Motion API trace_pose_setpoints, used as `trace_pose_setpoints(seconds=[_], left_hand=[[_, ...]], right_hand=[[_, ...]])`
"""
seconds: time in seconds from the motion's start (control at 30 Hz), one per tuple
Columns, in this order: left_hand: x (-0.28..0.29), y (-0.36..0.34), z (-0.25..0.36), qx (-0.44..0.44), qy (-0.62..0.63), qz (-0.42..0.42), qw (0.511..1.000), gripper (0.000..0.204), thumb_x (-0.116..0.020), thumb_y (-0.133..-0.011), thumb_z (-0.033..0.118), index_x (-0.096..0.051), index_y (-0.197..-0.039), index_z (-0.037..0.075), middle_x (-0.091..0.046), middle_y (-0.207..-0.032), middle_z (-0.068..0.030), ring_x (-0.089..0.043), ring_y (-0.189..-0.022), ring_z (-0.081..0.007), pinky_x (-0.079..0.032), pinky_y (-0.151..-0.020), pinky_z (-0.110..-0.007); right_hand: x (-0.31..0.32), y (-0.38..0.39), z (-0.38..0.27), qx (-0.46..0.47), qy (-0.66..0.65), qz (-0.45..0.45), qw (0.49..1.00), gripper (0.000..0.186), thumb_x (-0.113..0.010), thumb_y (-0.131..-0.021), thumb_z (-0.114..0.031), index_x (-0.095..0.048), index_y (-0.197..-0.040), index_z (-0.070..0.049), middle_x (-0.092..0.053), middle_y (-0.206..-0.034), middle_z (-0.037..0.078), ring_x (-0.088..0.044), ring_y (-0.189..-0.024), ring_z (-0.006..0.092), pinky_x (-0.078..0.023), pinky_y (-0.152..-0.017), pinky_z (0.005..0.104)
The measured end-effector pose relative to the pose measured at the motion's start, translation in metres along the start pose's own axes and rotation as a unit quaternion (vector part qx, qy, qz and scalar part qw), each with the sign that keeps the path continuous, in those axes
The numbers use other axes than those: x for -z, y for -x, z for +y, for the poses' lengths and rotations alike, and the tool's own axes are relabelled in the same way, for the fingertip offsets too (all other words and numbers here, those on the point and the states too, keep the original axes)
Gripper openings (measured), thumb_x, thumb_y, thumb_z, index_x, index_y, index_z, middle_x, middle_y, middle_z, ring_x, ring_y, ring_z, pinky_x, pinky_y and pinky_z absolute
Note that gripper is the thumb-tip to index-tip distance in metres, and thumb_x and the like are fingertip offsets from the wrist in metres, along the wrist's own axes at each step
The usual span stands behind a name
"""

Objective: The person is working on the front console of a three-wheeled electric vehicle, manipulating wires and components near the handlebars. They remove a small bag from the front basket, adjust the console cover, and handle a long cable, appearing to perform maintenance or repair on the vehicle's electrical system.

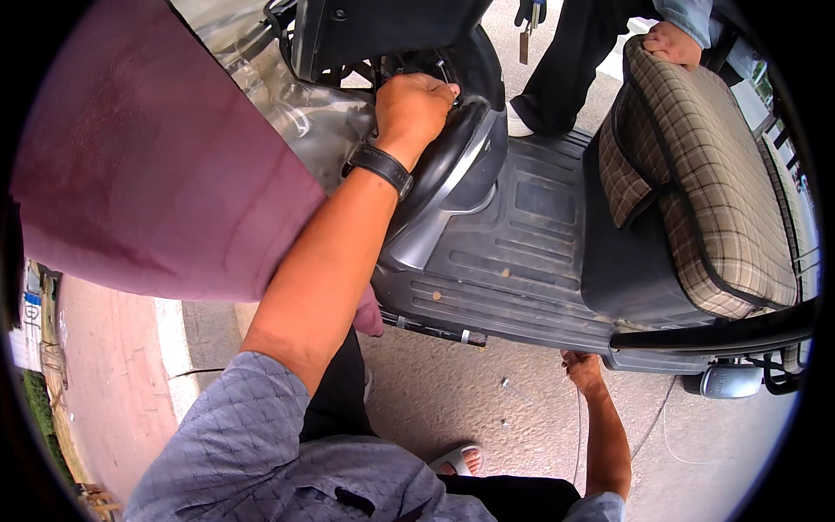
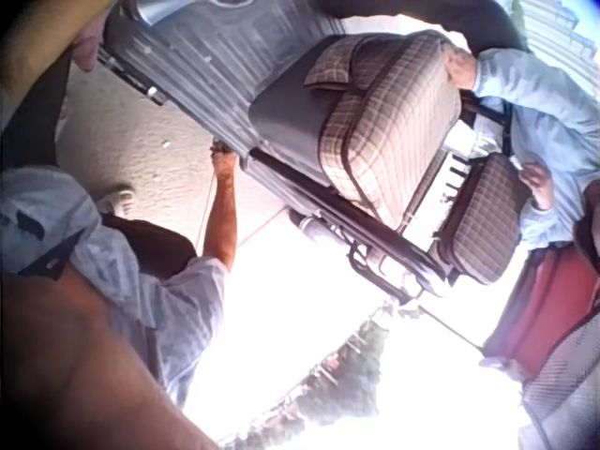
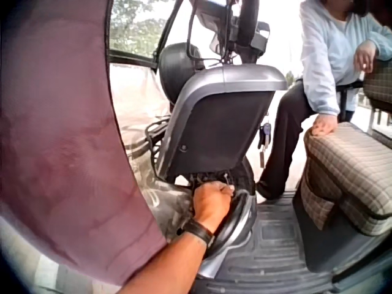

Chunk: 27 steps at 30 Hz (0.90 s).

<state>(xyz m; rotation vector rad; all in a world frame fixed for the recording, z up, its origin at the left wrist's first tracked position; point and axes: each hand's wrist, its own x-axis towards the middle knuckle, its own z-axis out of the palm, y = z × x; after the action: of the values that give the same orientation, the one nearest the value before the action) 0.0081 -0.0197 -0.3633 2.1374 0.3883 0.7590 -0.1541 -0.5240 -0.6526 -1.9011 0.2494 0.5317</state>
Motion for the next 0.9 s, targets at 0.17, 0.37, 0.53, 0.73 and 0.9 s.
trace_pose_setpoints(seconds=[0.17,0.37,0.53,0.73,0.9], left_hand=[[0.003,0.005,0.005,-0.002,-0.039,0.003,0.999,0.026,-0.075,-0.088,0.034,-0.081,-0.093,0.009,-0.076,-0.086,-0.0156,-0.074,-0.085,-0.0327,-0.057,-0.082,-0.039],[0.004,0.002,0.0,0.001,-0.031,-0.02,0.999,0.022,-0.077,-0.088,0.028,-0.081,-0.095,0.008,-0.077,-0.085,-0.0137,-0.074,-0.083,-0.0266,-0.056,-0.08,-0.035],[0.002,0.003,-0.003,0.04,0.019,-0.049,0.998,0.018,-0.081,-0.086,0.019,-0.08,-0.092,0.002,-0.077,-0.08,-0.008,-0.071,-0.075,-0.017,-0.055,-0.075,-0.031],[-0.001,0.008,-0.001,-0.03,0.041,0.012,0.999,0.018,-0.078,-0.087,0.016,-0.075,-0.087,-0.002,-0.077,-0.078,-0.009,-0.072,-0.072,-0.0139,-0.055,-0.071,-0.028],[-0.008,0.007,-0.011,-0.059,0.129,0.007,0.99,0.009,-0.073,-0.089,0.006,-0.073,-0.092,-0.003,-0.077,-0.081,-0.0091,-0.072,-0.072,-0.0121,-0.055,-0.068,-0.025]], right_hand=[[-0.001,-0.016,0.048,0.014,0.054,0.02,0.998,0.015,-0.065,-0.099,-0.012,-0.073,-0.096,-0.001,-0.073,-0.091,0.005,-0.062,-0.085,0.0137,-0.049,-0.081,0.0293],[0.016,-0.03,0.076,0.103,0.064,0.046,0.992,0.019,-0.065,-0.1,-0.013,-0.069,-0.112,0.001,-0.072,-0.106,0.006,-0.063,-0.098,0.0153,-0.051,-0.091,0.0317],[0.019,-0.05,0.081,0.162,0.325,0.104,0.926,0.038,-0.058,-0.101,-0.017,-0.059,-0.135,-0.001,-0.063,-0.138,0.02,-0.057,-0.128,0.0373,-0.045,-0.109,0.0428],[0.027,-0.06,0.098,0.254,0.368,0.109,0.888,0.036,-0.058,-0.101,-0.021,-0.062,-0.131,-0.001,-0.063,-0.135,0.021,-0.057,-0.126,0.0376,-0.043,-0.109,0.045],[0.05,-0.034,0.125,0.076,0.215,0.095,0.969,0.023,-0.064,-0.099,-0.021,-0.072,-0.096,0.001,-0.073,-0.091,0.01,-0.064,-0.088,0.0199,-0.05,-0.085,0.035]])
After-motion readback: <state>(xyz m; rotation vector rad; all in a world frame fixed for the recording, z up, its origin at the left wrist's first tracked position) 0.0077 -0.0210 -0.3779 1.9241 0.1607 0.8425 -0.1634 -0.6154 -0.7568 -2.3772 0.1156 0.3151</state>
